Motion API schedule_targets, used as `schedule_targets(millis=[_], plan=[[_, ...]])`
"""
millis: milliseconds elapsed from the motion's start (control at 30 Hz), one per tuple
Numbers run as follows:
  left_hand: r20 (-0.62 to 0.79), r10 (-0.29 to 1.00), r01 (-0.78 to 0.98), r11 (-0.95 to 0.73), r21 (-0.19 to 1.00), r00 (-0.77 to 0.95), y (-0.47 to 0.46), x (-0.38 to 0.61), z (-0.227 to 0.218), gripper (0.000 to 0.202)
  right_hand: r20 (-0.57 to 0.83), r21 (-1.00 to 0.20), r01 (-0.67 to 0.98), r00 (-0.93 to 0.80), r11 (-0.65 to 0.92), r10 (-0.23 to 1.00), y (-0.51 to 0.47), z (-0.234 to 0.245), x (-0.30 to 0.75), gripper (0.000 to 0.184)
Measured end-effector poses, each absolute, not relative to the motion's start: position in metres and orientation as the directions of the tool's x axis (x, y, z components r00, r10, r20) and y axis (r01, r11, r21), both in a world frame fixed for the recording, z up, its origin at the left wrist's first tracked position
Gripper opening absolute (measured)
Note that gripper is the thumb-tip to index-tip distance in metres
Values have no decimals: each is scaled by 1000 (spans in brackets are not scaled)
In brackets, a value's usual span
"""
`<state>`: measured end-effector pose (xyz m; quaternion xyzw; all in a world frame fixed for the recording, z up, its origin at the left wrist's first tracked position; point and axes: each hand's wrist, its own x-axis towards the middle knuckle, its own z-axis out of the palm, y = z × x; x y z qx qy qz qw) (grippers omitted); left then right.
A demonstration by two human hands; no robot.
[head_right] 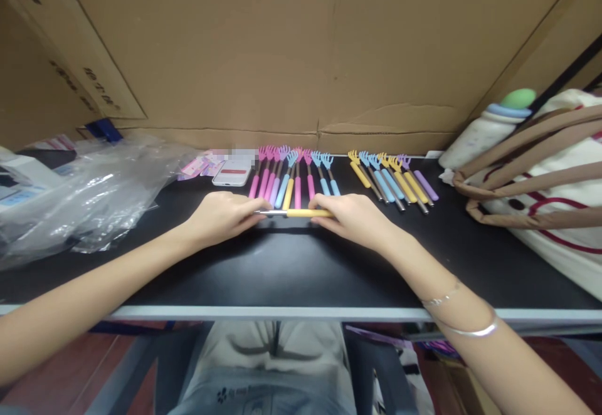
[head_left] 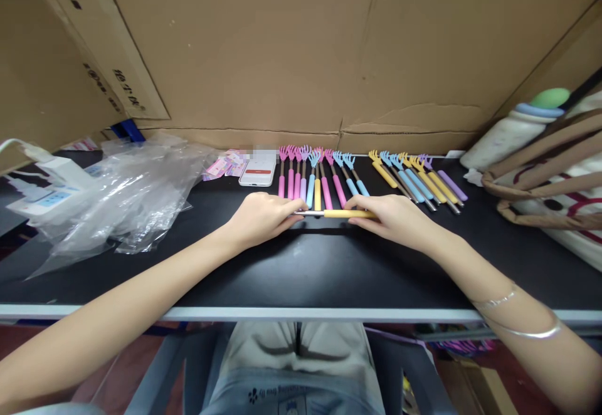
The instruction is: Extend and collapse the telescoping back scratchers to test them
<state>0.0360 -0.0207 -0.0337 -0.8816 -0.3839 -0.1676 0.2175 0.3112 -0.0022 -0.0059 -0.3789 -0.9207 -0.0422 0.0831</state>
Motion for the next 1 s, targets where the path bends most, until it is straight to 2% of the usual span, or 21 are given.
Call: schedule_targets(millis=[1000], plan=[[430, 650, 768, -609, -199, 626, -23, 39, -33, 18, 128, 37, 688, -723, 725, 679, -7, -2, 311, 21]])
